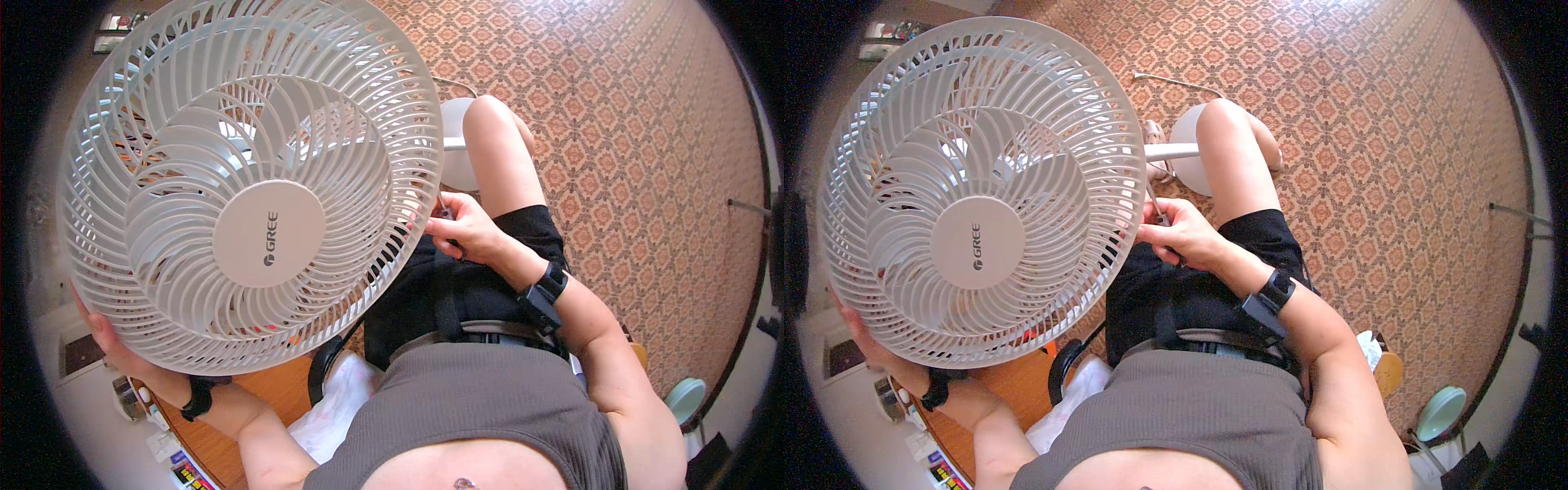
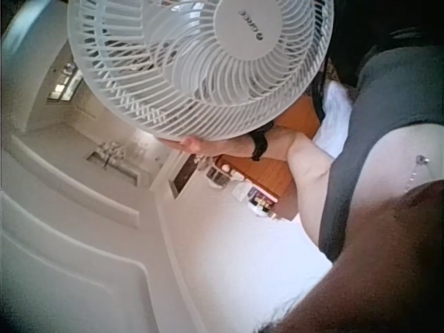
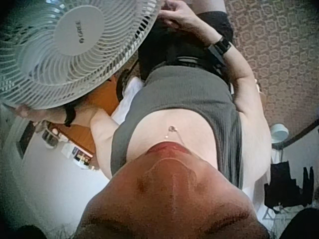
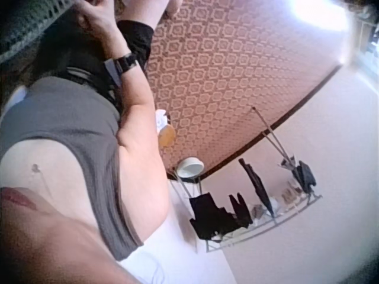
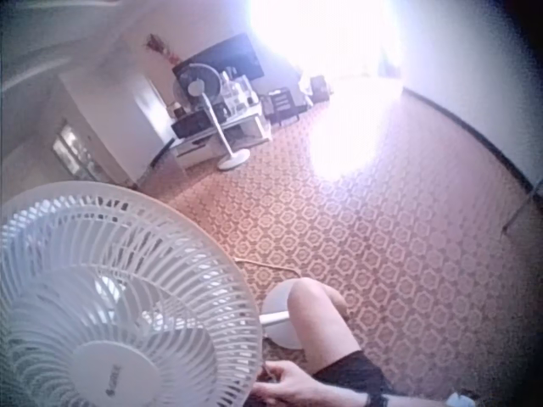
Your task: The recorder uses a screwdriver to disassemble and then reassemble a white electric pedestal fan while seated.
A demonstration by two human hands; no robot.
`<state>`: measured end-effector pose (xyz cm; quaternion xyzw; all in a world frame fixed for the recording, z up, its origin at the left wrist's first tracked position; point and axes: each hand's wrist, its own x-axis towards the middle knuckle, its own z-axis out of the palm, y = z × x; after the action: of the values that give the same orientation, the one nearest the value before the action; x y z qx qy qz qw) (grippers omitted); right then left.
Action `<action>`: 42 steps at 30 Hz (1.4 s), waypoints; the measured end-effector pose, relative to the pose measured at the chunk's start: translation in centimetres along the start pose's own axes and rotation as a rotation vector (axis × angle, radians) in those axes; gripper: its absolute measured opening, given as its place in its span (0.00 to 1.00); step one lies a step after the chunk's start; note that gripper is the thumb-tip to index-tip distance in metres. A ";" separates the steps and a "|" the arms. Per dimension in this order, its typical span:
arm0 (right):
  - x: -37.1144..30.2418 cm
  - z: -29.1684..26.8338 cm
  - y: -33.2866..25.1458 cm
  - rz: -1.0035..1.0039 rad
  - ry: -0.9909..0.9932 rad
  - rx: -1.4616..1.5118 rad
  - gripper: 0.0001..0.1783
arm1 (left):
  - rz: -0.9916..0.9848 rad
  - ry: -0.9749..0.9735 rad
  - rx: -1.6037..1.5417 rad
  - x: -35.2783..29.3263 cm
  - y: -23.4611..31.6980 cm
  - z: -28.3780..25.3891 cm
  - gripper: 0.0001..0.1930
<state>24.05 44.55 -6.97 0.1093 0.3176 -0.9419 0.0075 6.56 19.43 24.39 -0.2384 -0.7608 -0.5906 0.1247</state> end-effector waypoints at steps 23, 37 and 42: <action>-0.4 -0.2 0.2 0.086 -0.280 0.221 0.21 | 0.063 -0.034 0.078 0.0 -0.1 -0.8 0.32; -0.6 0.1 0.2 0.088 -0.169 0.276 0.17 | 0.058 0.085 0.121 -1.7 1.0 2.1 0.33; -0.8 0.1 0.4 0.050 -0.091 0.142 0.12 | 0.075 -0.001 0.100 -0.6 0.4 -0.3 0.32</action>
<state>24.84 44.13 -6.92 0.0745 0.2467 -0.9655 0.0377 7.19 19.11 24.50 -0.2603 -0.7801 -0.5465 0.1582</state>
